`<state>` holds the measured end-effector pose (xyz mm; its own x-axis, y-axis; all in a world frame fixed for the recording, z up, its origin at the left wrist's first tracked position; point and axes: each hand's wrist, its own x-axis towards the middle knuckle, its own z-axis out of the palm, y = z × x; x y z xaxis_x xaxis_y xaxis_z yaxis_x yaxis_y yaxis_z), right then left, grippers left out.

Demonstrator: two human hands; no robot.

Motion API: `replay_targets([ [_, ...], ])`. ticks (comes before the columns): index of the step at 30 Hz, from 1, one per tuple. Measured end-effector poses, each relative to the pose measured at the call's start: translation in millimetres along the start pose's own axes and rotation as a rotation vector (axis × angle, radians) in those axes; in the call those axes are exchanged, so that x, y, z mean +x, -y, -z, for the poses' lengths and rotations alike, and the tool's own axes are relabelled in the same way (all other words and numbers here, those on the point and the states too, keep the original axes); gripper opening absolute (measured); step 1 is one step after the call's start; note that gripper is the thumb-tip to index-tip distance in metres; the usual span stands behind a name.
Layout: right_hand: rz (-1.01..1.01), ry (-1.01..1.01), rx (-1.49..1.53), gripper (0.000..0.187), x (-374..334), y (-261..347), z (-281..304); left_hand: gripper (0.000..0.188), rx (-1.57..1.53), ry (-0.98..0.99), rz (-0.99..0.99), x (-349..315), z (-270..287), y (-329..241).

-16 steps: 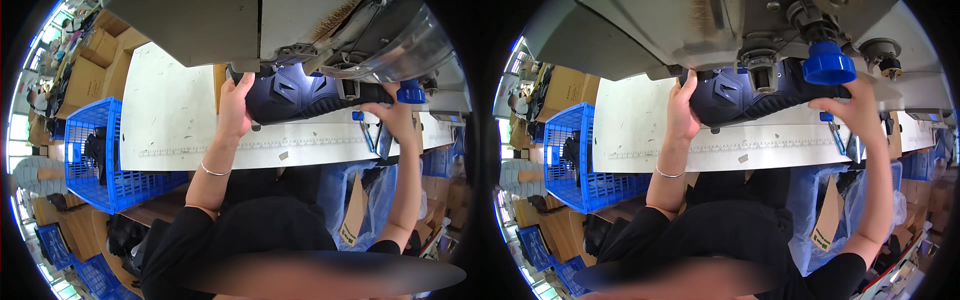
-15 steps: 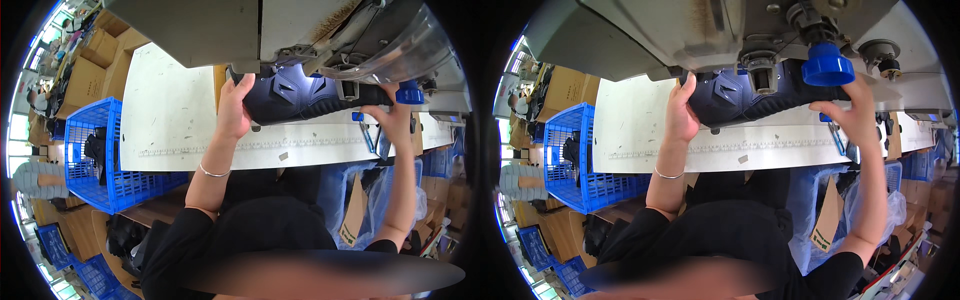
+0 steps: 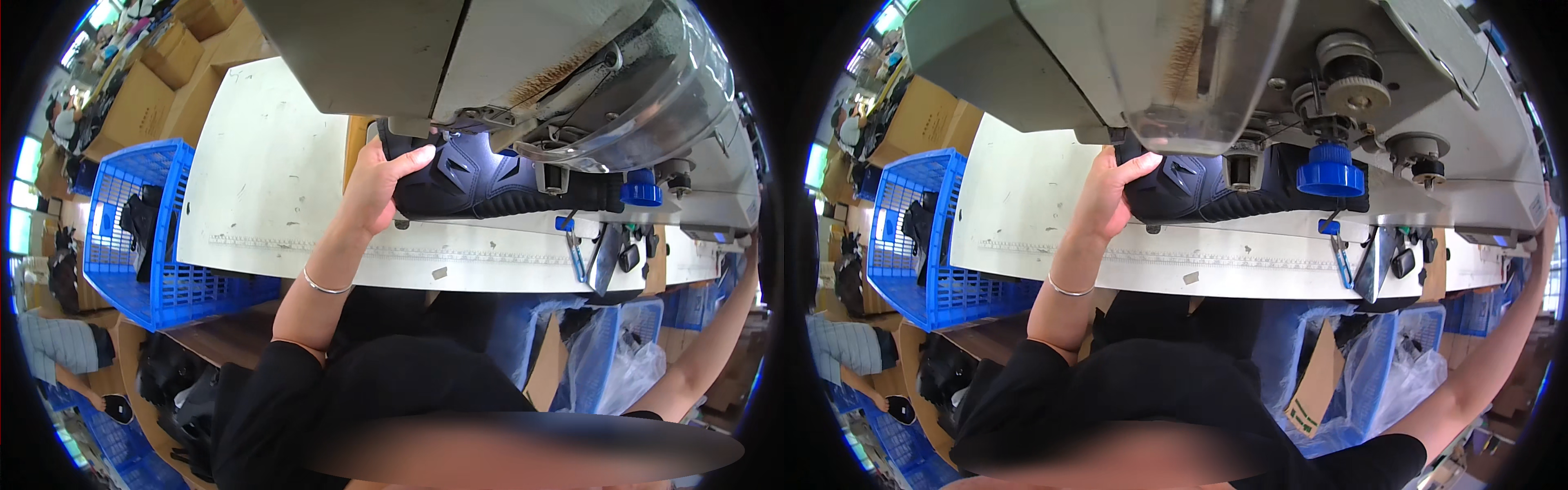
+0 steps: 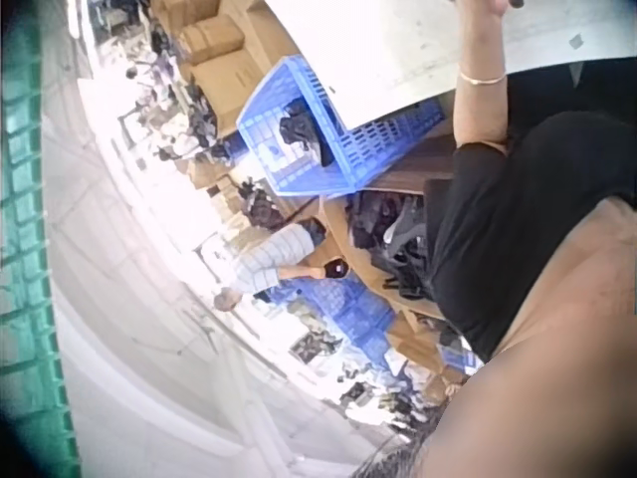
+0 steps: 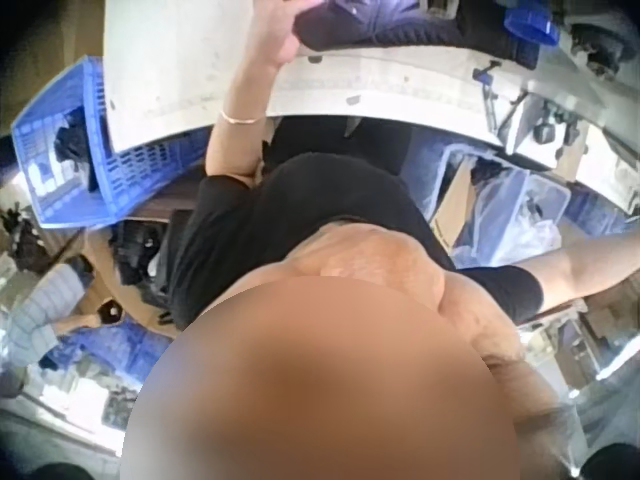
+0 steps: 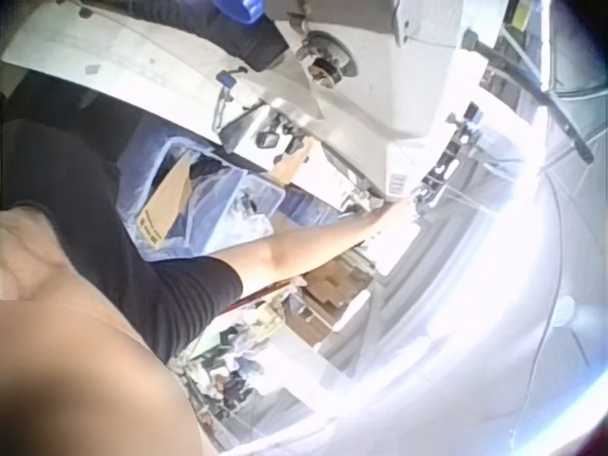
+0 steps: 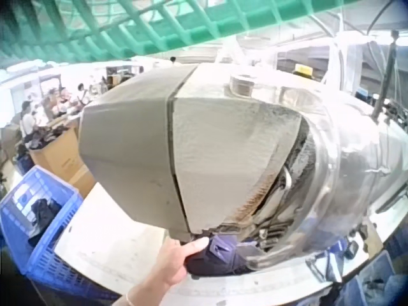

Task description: The person retrieves a boot upper from a bin and stitches its edges using a sewing machine.

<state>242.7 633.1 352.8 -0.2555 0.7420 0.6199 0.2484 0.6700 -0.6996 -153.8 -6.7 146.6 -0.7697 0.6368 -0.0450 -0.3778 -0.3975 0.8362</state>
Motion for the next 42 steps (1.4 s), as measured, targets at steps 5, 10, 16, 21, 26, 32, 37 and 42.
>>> replay_targets([
  [5, 0.154, -0.094, -0.025, 0.051, -68.3, -17.8, -43.3, 0.026, -0.004, -0.001, 0.006, 0.1, 0.0, -2.6],
  [10, -0.178, -0.226, 0.269, 0.07, -80.1, -22.8, -55.2, 0.028, -0.038, -0.008, -0.018, -1.5, -0.6, -5.1],
  [16, 0.125, -0.112, -0.272, 0.061, -52.2, 8.6, -36.7, 0.04, 0.009, 0.022, 0.006, -0.8, -0.6, -5.7],
  [21, 0.11, -0.227, 0.131, 0.063, -95.9, -52.6, -58.0, 0.027, 0.008, 0.001, -0.105, -1.6, -2.8, -2.2],
  [26, -0.104, -0.107, -0.036, 0.059, -21.1, -39.0, -12.3, 0.026, 0.029, 0.012, -0.024, -0.7, -1.3, -3.0],
  [32, 0.071, -0.239, 0.088, 0.064, -72.2, -49.6, -40.2, 0.025, -0.014, 0.013, -0.015, -0.3, 0.6, -1.1],
  [37, -0.058, -0.2, 0.062, 0.068, -49.8, -10.4, -39.5, 0.024, -0.041, 0.031, -0.013, -0.2, 0.5, 0.6],
  [42, 0.025, 0.147, 0.07, 0.069, -38.1, 6.7, -40.8, 0.024, -0.034, 0.016, -0.033, 0.3, -0.1, 1.5],
])
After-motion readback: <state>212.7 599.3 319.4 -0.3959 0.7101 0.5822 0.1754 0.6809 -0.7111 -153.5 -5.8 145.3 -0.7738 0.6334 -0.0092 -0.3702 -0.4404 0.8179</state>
